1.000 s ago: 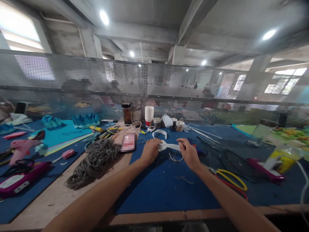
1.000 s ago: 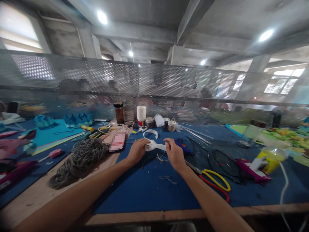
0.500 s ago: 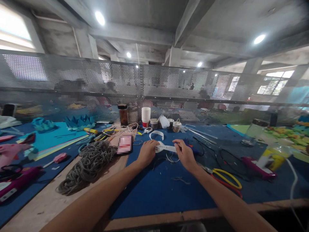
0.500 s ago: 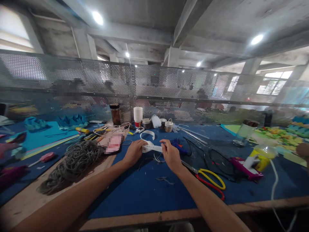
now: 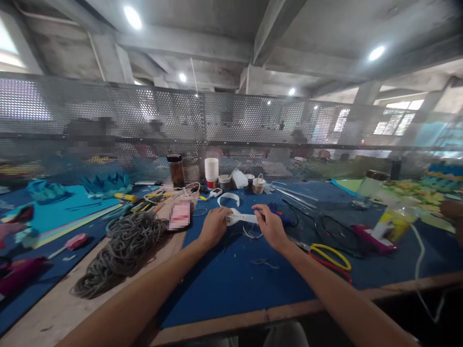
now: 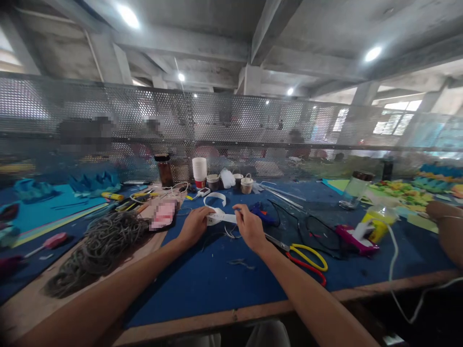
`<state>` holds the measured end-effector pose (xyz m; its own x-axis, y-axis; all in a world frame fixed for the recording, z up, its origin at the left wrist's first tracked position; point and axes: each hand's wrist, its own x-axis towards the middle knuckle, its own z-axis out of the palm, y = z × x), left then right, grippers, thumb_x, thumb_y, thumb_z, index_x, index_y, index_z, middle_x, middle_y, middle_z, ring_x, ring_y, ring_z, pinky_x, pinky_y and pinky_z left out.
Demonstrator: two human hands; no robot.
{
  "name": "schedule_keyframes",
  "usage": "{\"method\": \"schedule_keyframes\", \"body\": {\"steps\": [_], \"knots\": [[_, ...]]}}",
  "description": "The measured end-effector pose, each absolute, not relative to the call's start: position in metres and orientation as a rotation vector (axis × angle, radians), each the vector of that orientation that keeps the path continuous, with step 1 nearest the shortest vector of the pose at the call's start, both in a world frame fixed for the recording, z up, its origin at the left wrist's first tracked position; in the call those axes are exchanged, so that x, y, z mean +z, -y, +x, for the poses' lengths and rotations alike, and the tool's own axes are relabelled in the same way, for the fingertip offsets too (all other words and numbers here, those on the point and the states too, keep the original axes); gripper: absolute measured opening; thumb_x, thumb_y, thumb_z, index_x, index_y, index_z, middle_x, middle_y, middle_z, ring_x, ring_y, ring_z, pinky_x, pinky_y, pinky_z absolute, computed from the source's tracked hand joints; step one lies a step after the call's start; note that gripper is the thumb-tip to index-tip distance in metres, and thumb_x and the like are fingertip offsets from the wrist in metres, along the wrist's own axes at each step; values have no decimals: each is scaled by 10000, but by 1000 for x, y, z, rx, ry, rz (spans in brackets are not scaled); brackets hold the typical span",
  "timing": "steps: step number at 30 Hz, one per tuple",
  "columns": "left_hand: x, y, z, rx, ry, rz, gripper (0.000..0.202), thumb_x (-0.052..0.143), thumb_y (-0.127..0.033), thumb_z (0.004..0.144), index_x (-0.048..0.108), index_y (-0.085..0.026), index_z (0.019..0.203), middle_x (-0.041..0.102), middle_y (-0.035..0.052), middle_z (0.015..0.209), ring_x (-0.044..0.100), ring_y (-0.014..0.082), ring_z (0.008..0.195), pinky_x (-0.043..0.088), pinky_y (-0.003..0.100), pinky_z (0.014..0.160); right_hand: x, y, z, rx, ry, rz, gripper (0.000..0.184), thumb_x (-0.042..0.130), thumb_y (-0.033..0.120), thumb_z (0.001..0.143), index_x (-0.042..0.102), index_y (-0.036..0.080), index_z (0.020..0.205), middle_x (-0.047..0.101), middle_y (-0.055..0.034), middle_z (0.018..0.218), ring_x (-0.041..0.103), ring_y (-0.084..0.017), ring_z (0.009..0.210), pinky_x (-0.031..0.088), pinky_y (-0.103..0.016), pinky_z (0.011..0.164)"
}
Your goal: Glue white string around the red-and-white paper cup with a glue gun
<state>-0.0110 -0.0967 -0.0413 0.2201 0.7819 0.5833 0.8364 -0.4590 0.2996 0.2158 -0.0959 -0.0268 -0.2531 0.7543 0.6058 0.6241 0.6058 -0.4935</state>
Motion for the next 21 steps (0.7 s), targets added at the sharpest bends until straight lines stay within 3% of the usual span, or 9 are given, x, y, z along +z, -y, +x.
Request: {"method": "schedule_keyframes", "body": {"steps": [15,21], "knots": [[-39,98,-11,-1131,1576,-2413,360,473,0,791,650,-206,1028,723,62,1047,650,240,990,469,373,883,-28,93,217,102,1982,-1135,268,397,293,1005,595,218,1169,710,-17,799,671,-187,694,428,-264,645],[-38,105,-7,-1247,1439,-2541,319,588,-171,825,609,-209,1141,710,65,1074,649,235,984,471,371,899,-30,89,215,125,1988,-1143,266,395,283,1009,588,217,1180,722,-17,847,680,-186,720,451,-270,670]]}}
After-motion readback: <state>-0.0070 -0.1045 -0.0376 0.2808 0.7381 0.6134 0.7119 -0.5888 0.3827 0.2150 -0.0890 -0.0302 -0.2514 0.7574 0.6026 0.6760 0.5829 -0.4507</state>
